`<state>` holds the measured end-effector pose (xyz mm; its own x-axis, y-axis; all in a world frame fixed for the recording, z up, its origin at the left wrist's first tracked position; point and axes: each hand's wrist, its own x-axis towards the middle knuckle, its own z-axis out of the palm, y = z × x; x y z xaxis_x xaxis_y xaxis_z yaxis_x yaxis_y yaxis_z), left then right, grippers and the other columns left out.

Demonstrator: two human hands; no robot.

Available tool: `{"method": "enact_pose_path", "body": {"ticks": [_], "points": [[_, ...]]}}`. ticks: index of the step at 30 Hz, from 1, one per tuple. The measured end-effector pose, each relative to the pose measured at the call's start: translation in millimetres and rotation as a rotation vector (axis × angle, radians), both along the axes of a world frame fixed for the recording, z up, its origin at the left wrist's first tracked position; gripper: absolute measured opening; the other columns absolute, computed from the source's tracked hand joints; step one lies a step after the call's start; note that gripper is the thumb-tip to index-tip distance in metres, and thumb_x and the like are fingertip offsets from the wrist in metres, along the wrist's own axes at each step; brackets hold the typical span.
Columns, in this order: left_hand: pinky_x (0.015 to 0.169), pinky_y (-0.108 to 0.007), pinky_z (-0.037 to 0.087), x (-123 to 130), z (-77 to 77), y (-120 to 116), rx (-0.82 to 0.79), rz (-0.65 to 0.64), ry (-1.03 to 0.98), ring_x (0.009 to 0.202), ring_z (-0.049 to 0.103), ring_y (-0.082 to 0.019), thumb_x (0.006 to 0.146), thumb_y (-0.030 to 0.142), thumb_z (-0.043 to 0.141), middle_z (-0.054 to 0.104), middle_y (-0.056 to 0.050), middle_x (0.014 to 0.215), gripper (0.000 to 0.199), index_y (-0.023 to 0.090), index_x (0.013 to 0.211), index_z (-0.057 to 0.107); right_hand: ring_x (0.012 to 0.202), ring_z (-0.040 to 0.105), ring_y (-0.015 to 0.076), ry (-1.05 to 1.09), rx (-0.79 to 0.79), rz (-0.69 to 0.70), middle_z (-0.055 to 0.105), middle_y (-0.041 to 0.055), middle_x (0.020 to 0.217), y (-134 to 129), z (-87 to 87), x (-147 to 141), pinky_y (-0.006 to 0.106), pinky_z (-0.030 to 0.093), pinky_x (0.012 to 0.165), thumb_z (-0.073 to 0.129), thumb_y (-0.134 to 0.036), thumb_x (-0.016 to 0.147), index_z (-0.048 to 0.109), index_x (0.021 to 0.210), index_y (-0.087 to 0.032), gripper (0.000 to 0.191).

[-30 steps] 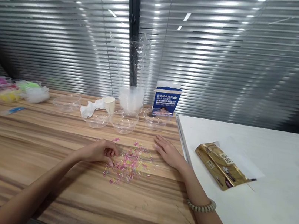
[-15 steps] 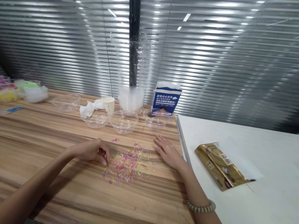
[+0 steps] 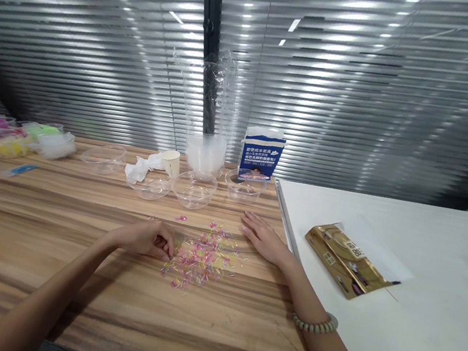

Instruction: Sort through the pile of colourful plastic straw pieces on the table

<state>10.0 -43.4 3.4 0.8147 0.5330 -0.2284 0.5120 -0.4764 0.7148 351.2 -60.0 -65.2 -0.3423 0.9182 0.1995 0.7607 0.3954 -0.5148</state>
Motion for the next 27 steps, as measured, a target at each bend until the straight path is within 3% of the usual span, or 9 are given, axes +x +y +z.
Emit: {"method": "enact_pose_path", "body": {"ticks": [13, 15, 21, 27], "points": [[0.052, -0.018, 0.035, 2.1, 1.9, -1.0, 0.005, 0.001, -0.036, 0.058, 0.048, -0.010, 0.075, 0.024, 0.065, 0.059, -0.001, 0.065, 0.013, 0.012, 0.078, 0.069, 0.137, 0.027, 0.0239, -0.012, -0.015, -0.004, 0.035, 0.0081, 0.146, -0.8, 1.5, -0.4, 0.046, 0.020, 0.114, 0.027, -0.057, 0.094, 0.045, 0.138, -0.018, 0.061], [0.056, -0.019, 0.037, 2.7, 0.9, 1.4, 0.072, 0.046, -0.076, 0.061, 0.050, -0.011, 0.076, 0.022, 0.064, 0.062, -0.002, 0.069, 0.011, 0.012, 0.079, 0.069, 0.137, 0.028, 0.0233, -0.007, -0.007, -0.004, 0.035, 0.0072, 0.146, -0.5, 0.0, 0.0, 0.046, 0.021, 0.114, 0.028, -0.056, 0.095, 0.045, 0.138, -0.019, 0.059], [0.064, -0.023, 0.041, 1.8, -14.2, 16.9, 0.414, 0.373, -0.235, 0.071, 0.055, -0.014, 0.081, 0.022, 0.062, 0.065, -0.004, 0.079, 0.010, 0.014, 0.082, 0.068, 0.136, 0.030, 0.0241, 0.010, 0.008, 0.002, 0.038, 0.0074, 0.145, 0.8, -3.5, 0.6, 0.048, 0.021, 0.114, 0.031, -0.054, 0.095, 0.046, 0.137, -0.020, 0.056], [0.073, -0.026, 0.043, 0.8, -25.7, 26.7, 0.518, 0.405, -0.239, 0.077, 0.057, -0.016, 0.085, 0.023, 0.060, 0.067, -0.006, 0.083, 0.012, 0.015, 0.084, 0.069, 0.135, 0.031, 0.0244, 0.007, 0.027, 0.001, 0.039, 0.0055, 0.144, 1.8, -4.0, 0.5, 0.048, 0.023, 0.113, 0.032, -0.054, 0.094, 0.048, 0.136, -0.023, 0.054]]}}
